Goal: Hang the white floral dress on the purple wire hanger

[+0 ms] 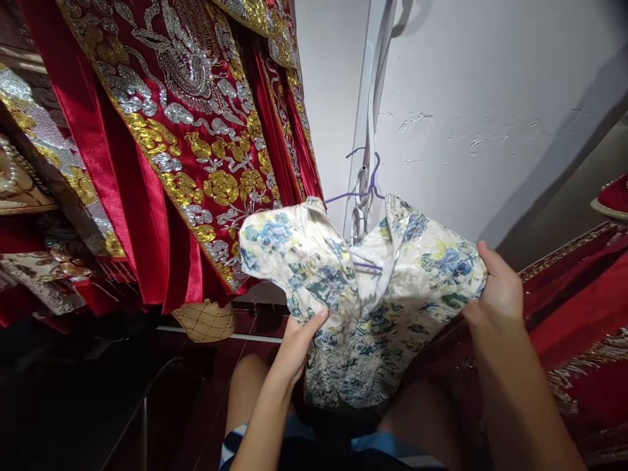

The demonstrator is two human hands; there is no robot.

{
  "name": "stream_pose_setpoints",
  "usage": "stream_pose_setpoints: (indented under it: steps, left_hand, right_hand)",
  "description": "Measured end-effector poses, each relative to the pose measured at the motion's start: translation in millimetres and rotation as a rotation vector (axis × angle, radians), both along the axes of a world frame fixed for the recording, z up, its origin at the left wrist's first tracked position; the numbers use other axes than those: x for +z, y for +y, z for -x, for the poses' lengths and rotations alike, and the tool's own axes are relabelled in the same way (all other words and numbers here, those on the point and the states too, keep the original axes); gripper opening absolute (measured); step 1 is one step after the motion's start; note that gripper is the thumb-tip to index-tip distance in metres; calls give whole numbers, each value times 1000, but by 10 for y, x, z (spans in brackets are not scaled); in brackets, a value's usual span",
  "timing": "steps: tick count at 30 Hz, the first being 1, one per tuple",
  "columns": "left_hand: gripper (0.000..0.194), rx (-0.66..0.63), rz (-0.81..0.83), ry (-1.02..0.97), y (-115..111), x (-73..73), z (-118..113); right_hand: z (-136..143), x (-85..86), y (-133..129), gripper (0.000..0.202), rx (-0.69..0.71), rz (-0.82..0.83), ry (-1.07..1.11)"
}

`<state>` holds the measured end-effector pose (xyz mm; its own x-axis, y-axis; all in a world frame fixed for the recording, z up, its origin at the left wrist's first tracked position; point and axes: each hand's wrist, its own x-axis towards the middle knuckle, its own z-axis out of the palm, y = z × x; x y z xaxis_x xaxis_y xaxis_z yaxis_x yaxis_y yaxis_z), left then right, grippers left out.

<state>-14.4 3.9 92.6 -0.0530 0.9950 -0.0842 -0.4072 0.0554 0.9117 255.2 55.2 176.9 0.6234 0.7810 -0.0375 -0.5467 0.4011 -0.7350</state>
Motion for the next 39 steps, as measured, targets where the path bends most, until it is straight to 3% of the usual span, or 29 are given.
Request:
stream_pose_setpoints:
  steps: [3,5,8,11,13,15,17,19,24,29,39]
  left_hand:
    - [75,-12,47,39,-64,-114,-4]
    - [73,-30,87,71,-119,-173,-18]
    - [72,-60,84,75,-193,-223,-62]
    - [74,-66,32,9,-226,-286,-147]
    - [75,-62,19,-44,-224,-355,-225]
    - [76,-70,25,-89,-216,-431,-304]
    - [76,-77,38,-118,-216,-488,-361]
    - [74,-76,53,-140,-229,-506,-382]
    - [75,-70,135,-190,-278,-403,-326]
    - [76,-8,189,-209,-308,-288,-325]
    - [83,-1,243,-347,-404,-310,-478]
  right_hand:
    - [-43,-223,-55,27,44,39,-8]
    - [-101,-400,-79,21,-27,43,-14]
    - [-133,-636,-158,17,-320,31,-156]
    - [37,-809,-344,34,-639,68,-357]
    - [283,-896,-492,28,-673,55,-373]
    - [579,-964,-608,20,-280,106,-440]
    - [841,-1021,-669,25,22,170,-521]
    - [1009,-1078,-691,32,190,218,-594]
    - [1073,-1218,-771,43,377,248,-662]
    - [1007,-1228,-884,46,508,216,-716]
    - [853,-1215,-1030,18,665,193,-792]
